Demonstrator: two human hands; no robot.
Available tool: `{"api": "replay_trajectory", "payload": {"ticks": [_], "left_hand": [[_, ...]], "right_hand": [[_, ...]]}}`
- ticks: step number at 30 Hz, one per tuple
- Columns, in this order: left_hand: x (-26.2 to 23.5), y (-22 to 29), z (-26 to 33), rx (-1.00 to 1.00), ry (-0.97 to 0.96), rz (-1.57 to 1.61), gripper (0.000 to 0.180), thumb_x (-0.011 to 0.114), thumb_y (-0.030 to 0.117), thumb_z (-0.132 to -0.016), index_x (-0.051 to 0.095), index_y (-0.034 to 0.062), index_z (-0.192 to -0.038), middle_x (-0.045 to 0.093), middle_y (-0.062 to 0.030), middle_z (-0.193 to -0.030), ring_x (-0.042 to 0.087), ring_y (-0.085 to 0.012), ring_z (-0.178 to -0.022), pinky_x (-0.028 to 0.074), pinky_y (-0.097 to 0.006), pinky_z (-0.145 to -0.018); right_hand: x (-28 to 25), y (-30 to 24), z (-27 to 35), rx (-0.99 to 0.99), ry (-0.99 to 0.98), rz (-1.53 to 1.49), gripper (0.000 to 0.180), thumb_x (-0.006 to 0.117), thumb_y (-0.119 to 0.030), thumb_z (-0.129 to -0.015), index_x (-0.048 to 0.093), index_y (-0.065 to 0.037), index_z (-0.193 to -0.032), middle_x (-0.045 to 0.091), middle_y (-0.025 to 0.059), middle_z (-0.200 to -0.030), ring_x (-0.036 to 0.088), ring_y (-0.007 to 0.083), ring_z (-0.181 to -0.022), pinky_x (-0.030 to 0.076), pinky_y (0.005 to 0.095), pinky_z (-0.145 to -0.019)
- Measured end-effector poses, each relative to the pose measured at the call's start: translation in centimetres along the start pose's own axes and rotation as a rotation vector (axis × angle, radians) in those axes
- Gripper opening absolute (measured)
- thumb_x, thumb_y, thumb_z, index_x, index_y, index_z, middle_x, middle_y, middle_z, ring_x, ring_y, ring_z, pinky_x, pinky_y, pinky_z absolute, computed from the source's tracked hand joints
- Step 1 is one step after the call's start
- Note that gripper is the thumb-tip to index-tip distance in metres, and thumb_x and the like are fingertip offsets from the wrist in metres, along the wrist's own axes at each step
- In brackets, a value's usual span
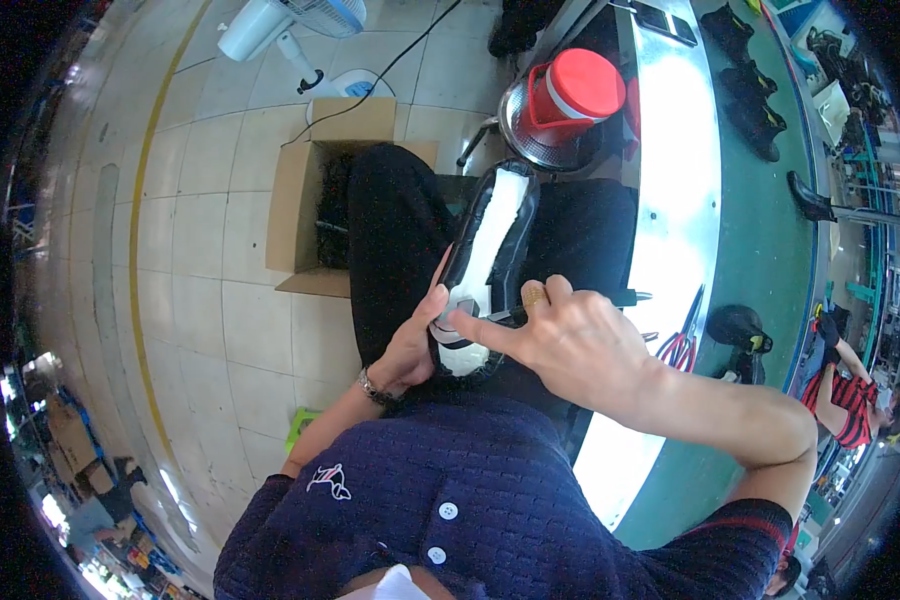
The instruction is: Trimming and finishing the sole edges of a shoe using pliers and scissors.
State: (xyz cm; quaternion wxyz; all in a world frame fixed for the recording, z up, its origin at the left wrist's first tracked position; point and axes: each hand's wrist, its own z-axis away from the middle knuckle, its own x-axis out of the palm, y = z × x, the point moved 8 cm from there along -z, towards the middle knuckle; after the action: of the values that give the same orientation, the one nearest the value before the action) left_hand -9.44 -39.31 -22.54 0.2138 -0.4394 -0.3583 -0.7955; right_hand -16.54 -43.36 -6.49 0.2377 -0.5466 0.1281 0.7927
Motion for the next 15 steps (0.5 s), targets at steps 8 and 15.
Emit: {"api": "replay_trajectory", "payload": {"ticks": [8,15], "left_hand": [[-1.4,-0.5,0.3,-0.072,0.075,-0.165,0.077,0.055,0.021,-0.098,0.004,0.0272,-0.156,0.023,-0.0104,-0.154,0.039,-0.0221,-0.134,0.034,-0.037,-0.11],[-3.7,-1.2,1.2,-0.214,0.137,-0.11,0.068,0.063,0.009,-0.091,0.024,0.0125,-0.147,0.051,-0.0082,-0.132,0.054,-0.0185,-0.118,0.045,-0.037,-0.099]], "right_hand": [[-3.2,0.6,-1.2,0.023,0.083,-0.381,0.082,0.052,0.0,-0.081,0.023,-0.026,-0.154,0.06,0.0123,-0.069,0.065,0.0208,-0.053,0.05,0.0312,-0.043],[-0.1,0.0,-1.7,0.076,-0.071,-0.19,0.079,0.059,-0.012,-0.085,0.024,-0.03,-0.153,0.055,0.0058,-0.058,0.057,0.0174,-0.043,0.045,0.0312,-0.038]]}}
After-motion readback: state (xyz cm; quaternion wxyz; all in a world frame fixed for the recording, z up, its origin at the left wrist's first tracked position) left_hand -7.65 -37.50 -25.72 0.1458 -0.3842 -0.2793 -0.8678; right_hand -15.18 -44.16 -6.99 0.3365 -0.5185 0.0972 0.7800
